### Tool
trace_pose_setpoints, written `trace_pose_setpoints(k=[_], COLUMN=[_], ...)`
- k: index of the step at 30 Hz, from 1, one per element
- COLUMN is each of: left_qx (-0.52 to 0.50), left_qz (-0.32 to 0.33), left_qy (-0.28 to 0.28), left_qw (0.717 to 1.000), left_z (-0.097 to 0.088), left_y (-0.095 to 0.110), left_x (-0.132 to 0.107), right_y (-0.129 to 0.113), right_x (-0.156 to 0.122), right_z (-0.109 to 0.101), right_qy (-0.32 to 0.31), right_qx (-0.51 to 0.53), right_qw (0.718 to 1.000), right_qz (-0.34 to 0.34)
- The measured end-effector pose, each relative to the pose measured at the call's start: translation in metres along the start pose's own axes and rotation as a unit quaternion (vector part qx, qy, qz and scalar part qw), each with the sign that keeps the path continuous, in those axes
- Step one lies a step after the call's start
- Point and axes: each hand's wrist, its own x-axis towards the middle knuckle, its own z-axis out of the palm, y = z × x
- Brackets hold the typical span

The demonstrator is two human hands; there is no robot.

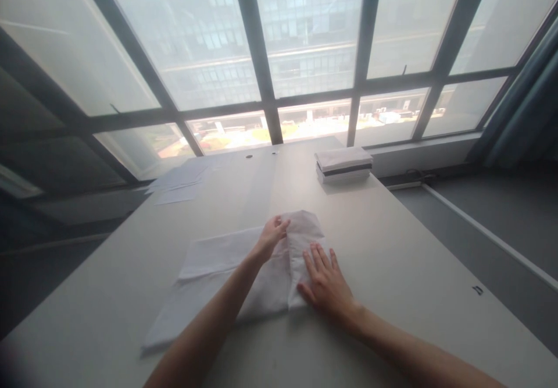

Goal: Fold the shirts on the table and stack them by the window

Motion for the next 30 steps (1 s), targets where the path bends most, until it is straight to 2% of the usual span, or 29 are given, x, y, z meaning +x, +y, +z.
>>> trace_pose_setpoints(k=[3,5,8,13,16,19,23,25,27,28,30], left_qx=[0.032,0.053,0.076,0.121,0.192,0.275,0.345,0.389,0.417,0.419,0.408], left_qz=[0.008,0.001,-0.006,0.006,0.028,0.060,0.122,0.197,0.269,0.285,0.271], left_qy=[-0.004,-0.018,-0.036,-0.062,-0.023,0.035,0.082,0.051,-0.027,-0.067,-0.114], left_qw=[0.999,0.998,0.996,0.991,0.981,0.959,0.927,0.899,0.868,0.860,0.864], left_z=[-0.002,-0.001,0.005,0.012,0.003,-0.006,-0.001,0.009,0.020,0.024,0.030], left_y=[0.003,0.006,0.011,0.019,0.017,0.013,0.013,0.013,0.009,0.005,-0.005], left_x=[0.007,0.011,0.016,0.023,0.022,0.015,-0.001,-0.010,-0.017,-0.020,-0.022], right_y=[-0.007,-0.012,-0.013,-0.010,-0.011,-0.014,-0.016,-0.018,-0.018,-0.017,-0.011], right_x=[-0.006,-0.009,-0.012,-0.019,-0.022,-0.021,-0.020,-0.020,-0.019,-0.019,-0.014], right_z=[-0.008,-0.009,-0.007,-0.007,0.001,0.014,0.024,0.020,0.008,0.000,-0.022], right_qy=[-0.013,-0.018,-0.003,0.068,0.079,0.054,0.025,0.010,-0.015,-0.031,-0.068], right_qx=[0.023,0.027,0.022,0.040,0.013,-0.028,-0.037,-0.021,0.009,0.031,0.089], right_qw=[0.997,0.995,0.997,0.995,0.996,0.997,0.998,0.999,0.999,0.998,0.992], right_qz=[-0.072,-0.090,-0.077,-0.059,-0.050,-0.052,-0.053,-0.049,-0.047,-0.050,-0.061])
